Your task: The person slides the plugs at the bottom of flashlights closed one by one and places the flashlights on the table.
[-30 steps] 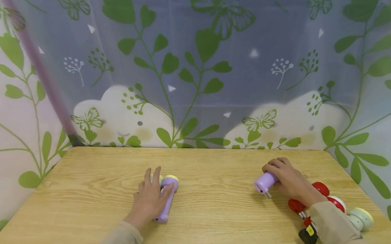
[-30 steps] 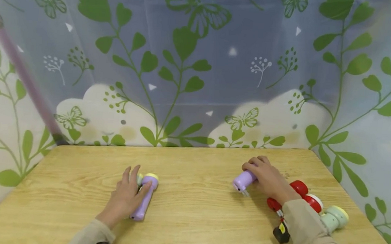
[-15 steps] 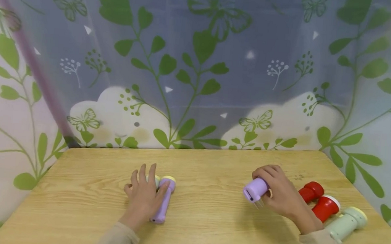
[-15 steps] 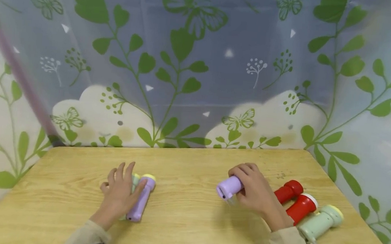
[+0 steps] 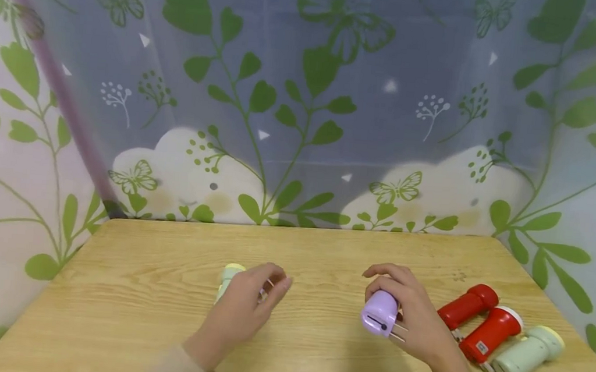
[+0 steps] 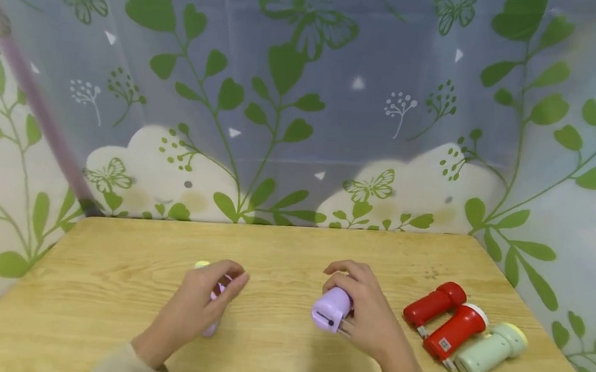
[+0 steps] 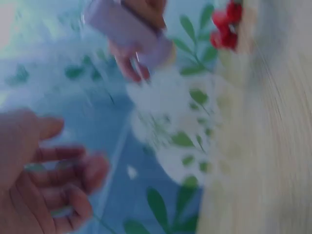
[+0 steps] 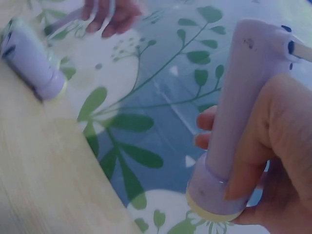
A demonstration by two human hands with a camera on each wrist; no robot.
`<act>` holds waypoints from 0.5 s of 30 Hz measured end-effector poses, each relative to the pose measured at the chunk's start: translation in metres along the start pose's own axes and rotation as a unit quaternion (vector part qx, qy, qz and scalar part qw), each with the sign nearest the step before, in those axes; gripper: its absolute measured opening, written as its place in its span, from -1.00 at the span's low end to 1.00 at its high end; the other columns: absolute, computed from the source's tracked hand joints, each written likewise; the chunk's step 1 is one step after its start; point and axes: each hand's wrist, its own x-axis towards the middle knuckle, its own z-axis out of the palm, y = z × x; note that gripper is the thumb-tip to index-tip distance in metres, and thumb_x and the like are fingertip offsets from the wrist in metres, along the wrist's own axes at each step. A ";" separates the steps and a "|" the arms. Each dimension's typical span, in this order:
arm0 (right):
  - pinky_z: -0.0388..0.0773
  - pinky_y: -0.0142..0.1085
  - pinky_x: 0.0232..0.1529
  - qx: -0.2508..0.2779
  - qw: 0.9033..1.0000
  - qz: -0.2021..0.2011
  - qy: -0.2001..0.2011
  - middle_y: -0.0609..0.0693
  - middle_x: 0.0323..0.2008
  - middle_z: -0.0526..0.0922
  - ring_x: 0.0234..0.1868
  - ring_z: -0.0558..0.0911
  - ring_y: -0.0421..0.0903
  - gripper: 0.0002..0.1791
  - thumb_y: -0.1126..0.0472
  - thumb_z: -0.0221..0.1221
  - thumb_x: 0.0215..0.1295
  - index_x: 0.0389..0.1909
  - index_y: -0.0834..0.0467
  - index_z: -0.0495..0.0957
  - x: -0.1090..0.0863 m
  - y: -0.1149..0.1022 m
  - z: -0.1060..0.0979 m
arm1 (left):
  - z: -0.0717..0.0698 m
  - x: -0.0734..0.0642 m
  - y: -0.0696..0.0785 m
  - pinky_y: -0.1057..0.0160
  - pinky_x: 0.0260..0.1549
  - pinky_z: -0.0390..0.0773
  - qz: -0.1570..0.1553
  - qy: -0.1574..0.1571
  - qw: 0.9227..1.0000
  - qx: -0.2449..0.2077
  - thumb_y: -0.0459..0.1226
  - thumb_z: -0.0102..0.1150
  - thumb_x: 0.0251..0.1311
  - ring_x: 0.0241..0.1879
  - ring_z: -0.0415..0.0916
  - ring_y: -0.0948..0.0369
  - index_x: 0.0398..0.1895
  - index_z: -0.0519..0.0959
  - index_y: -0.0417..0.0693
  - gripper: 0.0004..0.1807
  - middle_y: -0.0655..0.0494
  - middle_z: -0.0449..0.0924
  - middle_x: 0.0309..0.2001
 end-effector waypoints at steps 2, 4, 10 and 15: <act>0.43 -0.27 -0.28 0.009 1.000 0.000 0.003 -0.11 -0.05 0.53 -0.07 0.42 -0.14 -0.64 0.39 0.33 -0.08 -0.37 -0.13 0.49 0.001 -0.006 0.001 | -0.002 -0.002 0.015 0.43 -0.43 0.54 0.085 -0.002 0.995 -0.050 -0.23 0.07 0.39 -0.46 0.47 0.41 -0.31 0.53 -0.07 -0.86 0.27 0.56 -0.47; 0.43 -0.25 -0.28 0.010 1.000 0.003 0.008 -0.11 -0.04 0.53 -0.06 0.42 -0.13 -0.63 0.39 0.31 -0.07 -0.37 -0.13 0.48 0.003 -0.010 -0.001 | -0.005 -0.004 0.030 0.52 -0.51 0.47 0.149 0.000 0.985 -0.084 -0.27 0.09 0.37 -0.53 0.39 0.49 -0.36 0.48 -0.02 -0.89 0.32 0.50 -0.54; 0.41 -0.27 -0.30 0.020 0.999 0.031 0.023 -0.09 -0.02 0.51 -0.05 0.39 -0.10 -0.60 0.42 0.33 -0.10 -0.38 -0.13 0.48 0.006 -0.015 0.001 | -0.004 -0.009 0.057 0.61 -0.60 0.32 0.223 -0.001 0.965 -0.137 -0.27 0.12 0.35 -0.57 0.26 0.55 -0.31 0.40 -0.04 -0.89 0.29 0.50 -0.58; 0.41 -0.28 -0.28 0.041 0.999 -0.004 0.023 -0.12 -0.12 0.52 -0.09 0.40 -0.13 -0.65 0.38 0.33 -0.13 -0.40 -0.09 0.48 0.014 -0.021 0.009 | 0.008 -0.012 0.072 0.63 -0.63 0.33 0.237 -0.023 0.955 -0.179 -0.30 0.18 0.30 -0.60 0.22 0.59 -0.10 0.36 -0.13 -0.77 0.22 0.53 -0.60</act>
